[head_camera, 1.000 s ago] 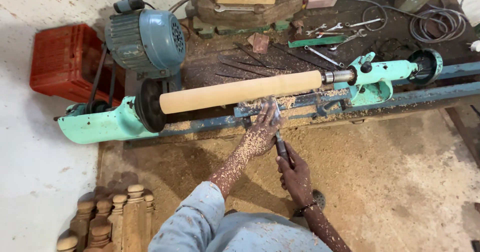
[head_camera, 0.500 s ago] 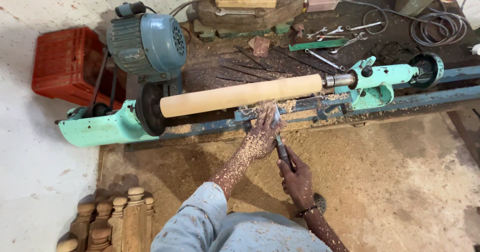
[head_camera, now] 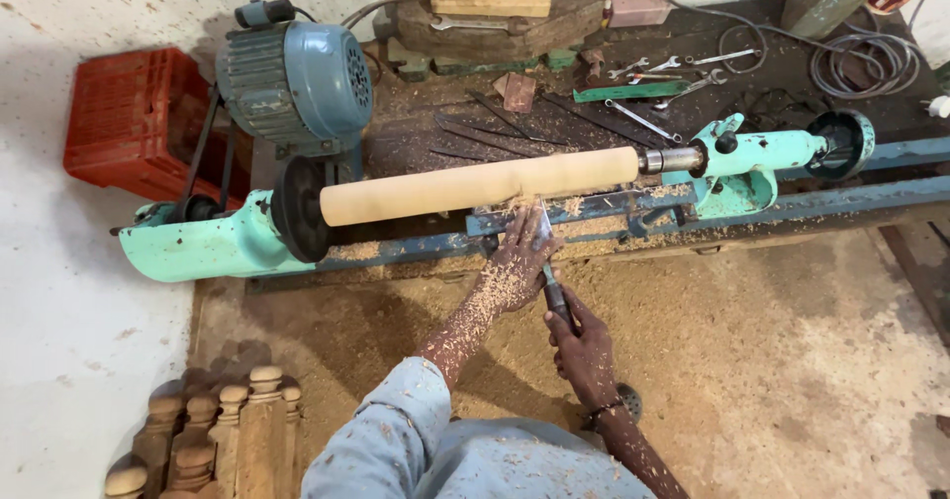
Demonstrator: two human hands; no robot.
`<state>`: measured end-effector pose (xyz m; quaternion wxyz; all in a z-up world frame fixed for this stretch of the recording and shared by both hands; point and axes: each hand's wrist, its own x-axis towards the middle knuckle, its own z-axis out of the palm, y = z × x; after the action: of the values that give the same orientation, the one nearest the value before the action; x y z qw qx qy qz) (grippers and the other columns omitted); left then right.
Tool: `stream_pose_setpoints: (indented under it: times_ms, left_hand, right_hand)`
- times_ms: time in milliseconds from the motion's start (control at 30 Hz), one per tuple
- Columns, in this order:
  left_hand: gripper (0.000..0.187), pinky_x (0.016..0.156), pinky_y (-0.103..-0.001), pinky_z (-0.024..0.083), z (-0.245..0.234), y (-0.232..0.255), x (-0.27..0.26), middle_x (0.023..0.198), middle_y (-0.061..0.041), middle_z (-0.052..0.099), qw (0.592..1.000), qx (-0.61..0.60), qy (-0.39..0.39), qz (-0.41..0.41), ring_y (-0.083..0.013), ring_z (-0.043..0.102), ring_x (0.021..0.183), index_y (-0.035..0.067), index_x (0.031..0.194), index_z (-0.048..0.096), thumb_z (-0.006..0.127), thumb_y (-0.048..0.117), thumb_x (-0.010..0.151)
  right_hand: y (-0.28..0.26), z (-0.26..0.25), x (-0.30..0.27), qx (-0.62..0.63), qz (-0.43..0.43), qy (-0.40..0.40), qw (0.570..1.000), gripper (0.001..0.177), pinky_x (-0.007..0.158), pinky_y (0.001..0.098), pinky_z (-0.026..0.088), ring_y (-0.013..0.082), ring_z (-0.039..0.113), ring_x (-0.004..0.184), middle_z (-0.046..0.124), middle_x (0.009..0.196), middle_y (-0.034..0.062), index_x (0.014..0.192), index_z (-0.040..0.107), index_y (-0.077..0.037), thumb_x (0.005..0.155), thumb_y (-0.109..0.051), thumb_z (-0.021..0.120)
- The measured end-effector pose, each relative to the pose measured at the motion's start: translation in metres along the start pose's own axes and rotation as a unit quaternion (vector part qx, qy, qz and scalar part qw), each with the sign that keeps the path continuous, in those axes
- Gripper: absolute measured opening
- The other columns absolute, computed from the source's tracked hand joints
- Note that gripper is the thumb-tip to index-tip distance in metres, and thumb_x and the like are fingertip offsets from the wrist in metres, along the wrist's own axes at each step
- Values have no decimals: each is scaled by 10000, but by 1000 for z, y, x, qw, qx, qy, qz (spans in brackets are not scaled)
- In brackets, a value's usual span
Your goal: The person shapes a piece of wood on a lathe using a chisel and measures the diameter with calipers.
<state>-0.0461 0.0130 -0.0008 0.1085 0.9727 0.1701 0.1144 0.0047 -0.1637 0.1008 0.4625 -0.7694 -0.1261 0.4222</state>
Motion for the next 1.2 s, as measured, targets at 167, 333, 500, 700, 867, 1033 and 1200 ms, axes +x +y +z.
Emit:
stream_pose_setpoints:
  times_ms: [167,333,500,700,867,1033,1200]
  left_hand:
    - [705,1285,-562,146,12,-14,-7,1685,-294,86,1000,-2,-20,-12,-479,54,1570,204,1551,397,684,312,916]
    - [794,1302,-566,133,14,-21,-23,1668,-327,109,998,15,51,29,-485,64,1568,167,1616,319,690,344,937]
    - [831,1285,-583,27,3,-13,-27,1659,-347,127,983,168,-43,53,-516,39,1549,81,1630,297,649,370,935]
    - [765,1279,-597,-43,4,-10,-26,1650,-389,147,983,172,-6,58,-494,33,1567,27,1609,308,565,410,999]
    - [715,1265,-596,-12,15,-15,-22,1661,-349,105,982,187,16,35,-527,27,1544,101,1593,368,563,417,981]
    - [671,1295,-622,51,16,-16,-19,1672,-353,68,995,93,22,35,-537,21,1560,95,1559,410,568,440,1007]
    - [736,1295,-631,115,10,-11,-14,1690,-306,77,989,126,15,75,-490,32,1579,83,1576,414,594,467,974]
  right_hand:
    - [8,14,1,18,-17,-8,1000,592,390,286,408,91,468,458,551,650,2,1505,550,-210,926,-191,673]
    - [10,26,-4,17,-13,-18,1000,601,388,285,406,92,477,464,572,662,3,1516,519,-207,933,-168,658]
    - [10,34,-9,38,-18,-12,999,598,380,279,389,85,457,453,554,665,-9,1519,515,-204,938,-169,649]
    - [11,33,-6,46,-4,-7,999,597,377,285,369,88,433,444,533,653,-10,1516,527,-209,935,-177,657]
    - [14,31,-3,31,-9,-4,999,589,383,284,384,91,458,451,545,647,-5,1507,540,-205,931,-179,662]
    - [17,28,2,15,-23,3,1000,591,395,269,400,78,486,474,571,652,1,1503,547,-200,927,-165,673]
    - [18,25,3,45,3,11,999,598,386,273,380,85,454,465,555,659,0,1505,548,-216,923,-152,670]
